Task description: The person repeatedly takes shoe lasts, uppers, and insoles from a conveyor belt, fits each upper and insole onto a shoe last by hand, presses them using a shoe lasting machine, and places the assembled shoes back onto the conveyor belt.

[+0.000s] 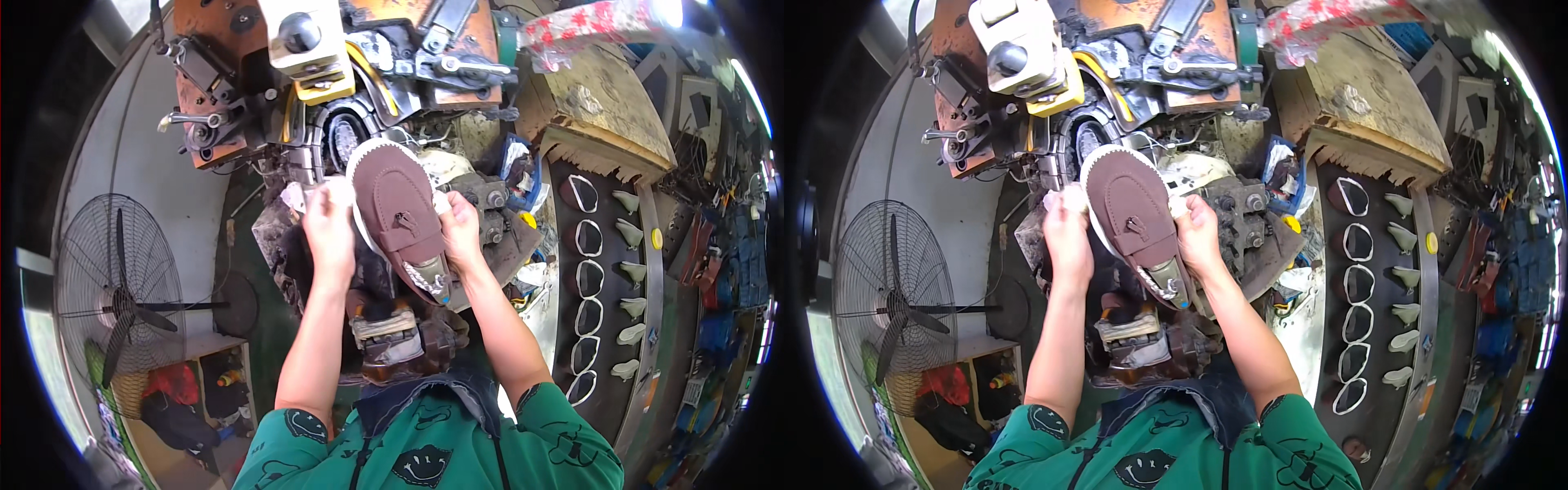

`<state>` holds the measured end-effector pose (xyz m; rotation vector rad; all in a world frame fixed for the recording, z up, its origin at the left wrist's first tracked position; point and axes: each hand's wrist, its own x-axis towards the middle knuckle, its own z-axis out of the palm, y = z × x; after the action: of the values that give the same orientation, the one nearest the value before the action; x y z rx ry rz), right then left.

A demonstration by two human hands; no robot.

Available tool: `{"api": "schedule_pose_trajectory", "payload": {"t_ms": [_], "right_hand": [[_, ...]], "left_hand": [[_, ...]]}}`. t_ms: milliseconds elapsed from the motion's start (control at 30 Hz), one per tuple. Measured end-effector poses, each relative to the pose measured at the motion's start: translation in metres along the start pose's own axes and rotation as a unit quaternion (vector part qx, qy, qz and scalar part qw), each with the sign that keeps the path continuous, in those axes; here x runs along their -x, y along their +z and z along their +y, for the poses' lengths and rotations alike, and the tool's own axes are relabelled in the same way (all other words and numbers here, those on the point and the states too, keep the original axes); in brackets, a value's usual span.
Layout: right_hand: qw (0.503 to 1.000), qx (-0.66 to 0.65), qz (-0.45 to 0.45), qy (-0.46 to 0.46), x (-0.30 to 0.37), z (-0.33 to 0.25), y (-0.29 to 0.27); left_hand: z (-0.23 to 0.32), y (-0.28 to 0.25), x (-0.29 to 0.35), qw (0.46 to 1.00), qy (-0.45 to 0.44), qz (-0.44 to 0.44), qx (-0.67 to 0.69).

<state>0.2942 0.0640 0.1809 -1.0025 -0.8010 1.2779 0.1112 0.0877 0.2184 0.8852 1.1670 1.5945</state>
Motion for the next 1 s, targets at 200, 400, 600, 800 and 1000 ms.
{"api": "schedule_pose_trajectory", "payload": {"t_ms": [200,400,600,800,1000], "right_hand": [[0.999,0.003,0.019,-0.046,-0.002,0.008,0.026],[1.000,0.003,-0.016,0.002,0.002,0.004,0.028],[0.995,0.001,-0.083,0.054,-0.006,0.002,0.030],[0.994,0.001,-0.073,0.078,-0.013,-0.011,0.042],[0.997,-0.033,0.061,0.039,-0.041,0.015,0.078]], "left_hand": [[-0.014,-0.002,-0.004,0.999,0.027,0.019,0.029],[0.000,0.010,-0.015,0.981,-0.037,0.139,0.129],[0.014,-0.008,-0.026,0.980,-0.109,0.067,0.152],[0.035,-0.006,-0.035,0.947,-0.225,0.067,0.220],[-0.033,-0.026,-0.026,0.987,-0.026,0.114,0.111]]}}
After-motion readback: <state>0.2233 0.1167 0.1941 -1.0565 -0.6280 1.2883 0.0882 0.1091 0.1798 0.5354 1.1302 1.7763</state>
